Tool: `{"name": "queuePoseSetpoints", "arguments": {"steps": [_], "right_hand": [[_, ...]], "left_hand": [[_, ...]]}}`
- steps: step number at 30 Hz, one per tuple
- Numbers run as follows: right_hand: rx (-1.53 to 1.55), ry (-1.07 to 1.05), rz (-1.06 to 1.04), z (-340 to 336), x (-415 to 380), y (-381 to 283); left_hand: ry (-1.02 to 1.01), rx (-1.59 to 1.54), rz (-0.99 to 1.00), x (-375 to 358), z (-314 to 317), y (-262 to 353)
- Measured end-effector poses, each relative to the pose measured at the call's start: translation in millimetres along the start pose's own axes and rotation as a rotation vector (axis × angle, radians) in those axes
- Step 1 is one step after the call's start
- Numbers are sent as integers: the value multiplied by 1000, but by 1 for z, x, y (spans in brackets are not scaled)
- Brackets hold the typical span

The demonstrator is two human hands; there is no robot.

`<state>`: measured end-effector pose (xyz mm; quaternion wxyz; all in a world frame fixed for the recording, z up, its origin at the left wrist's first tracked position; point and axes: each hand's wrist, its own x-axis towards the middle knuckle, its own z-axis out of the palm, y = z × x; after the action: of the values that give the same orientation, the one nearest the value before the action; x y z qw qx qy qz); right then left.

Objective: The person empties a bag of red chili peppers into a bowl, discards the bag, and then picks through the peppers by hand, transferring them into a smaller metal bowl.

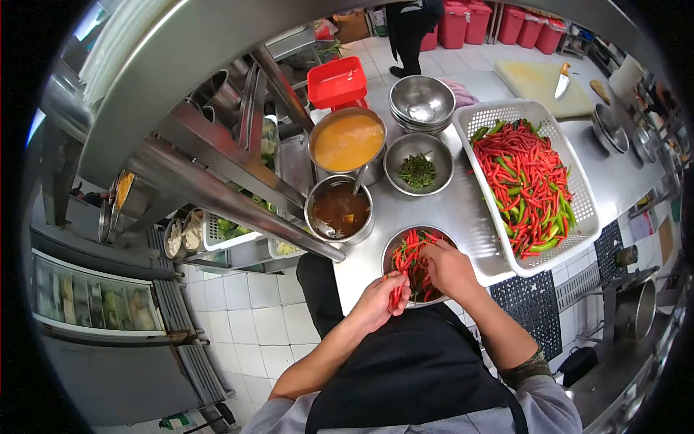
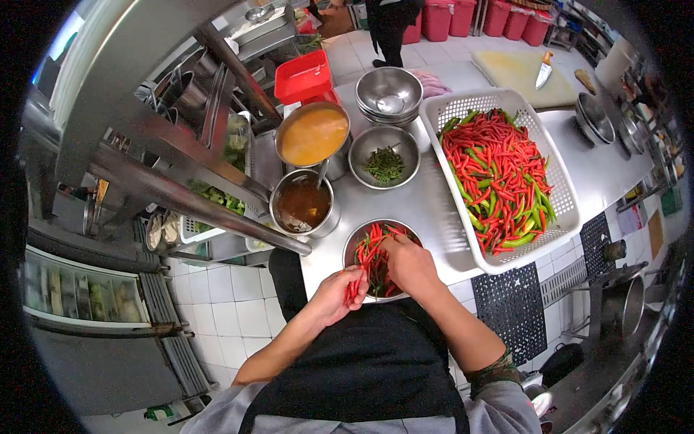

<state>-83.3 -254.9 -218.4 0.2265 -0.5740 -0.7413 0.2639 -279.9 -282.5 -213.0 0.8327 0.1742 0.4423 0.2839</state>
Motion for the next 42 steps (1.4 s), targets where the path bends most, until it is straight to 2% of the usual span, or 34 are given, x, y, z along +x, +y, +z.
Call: {"name": "queuePoseSetpoints", "arguments": {"steps": [2,6,8,10,14,17,20,21,24,26,30,34,36,42], "right_hand": [[-87,36,-49,0,11,0],[-296,-126,-102,9,25,4],[-266,-62,-170,8,23,8],[-238,-10,-251,4,23,12],[-256,-168,-176,-23,17,0],[-62,-283,-219,-60,9,-22],[162,-297,-243,-66,6,-23],[258,-248,-270,-59,5,-16],[339,-226,-109,-50,1,-14],[305,-64,-116,-33,-6,-17],[184,281,-64,-10,-6,-21],[-50,35,-13,-21,0,-5],[-29,57,-37,-14,10,0],[-202,-11,-178,13,36,12]], "left_hand": [[44,-36,2,-4,6,6],[-20,0,57,-4,2,9],[-51,41,106,-3,-4,9],[10,66,182,1,-11,9],[111,154,287,2,-16,14],[188,423,398,-2,-2,24],[61,673,362,1,5,22],[14,609,294,1,6,18],[-58,426,131,4,9,13],[-30,315,62,6,7,9],[25,288,62,10,8,8],[-2,239,166,9,2,6],[-37,130,204,5,2,12],[-328,-86,249,5,-6,9]]}}
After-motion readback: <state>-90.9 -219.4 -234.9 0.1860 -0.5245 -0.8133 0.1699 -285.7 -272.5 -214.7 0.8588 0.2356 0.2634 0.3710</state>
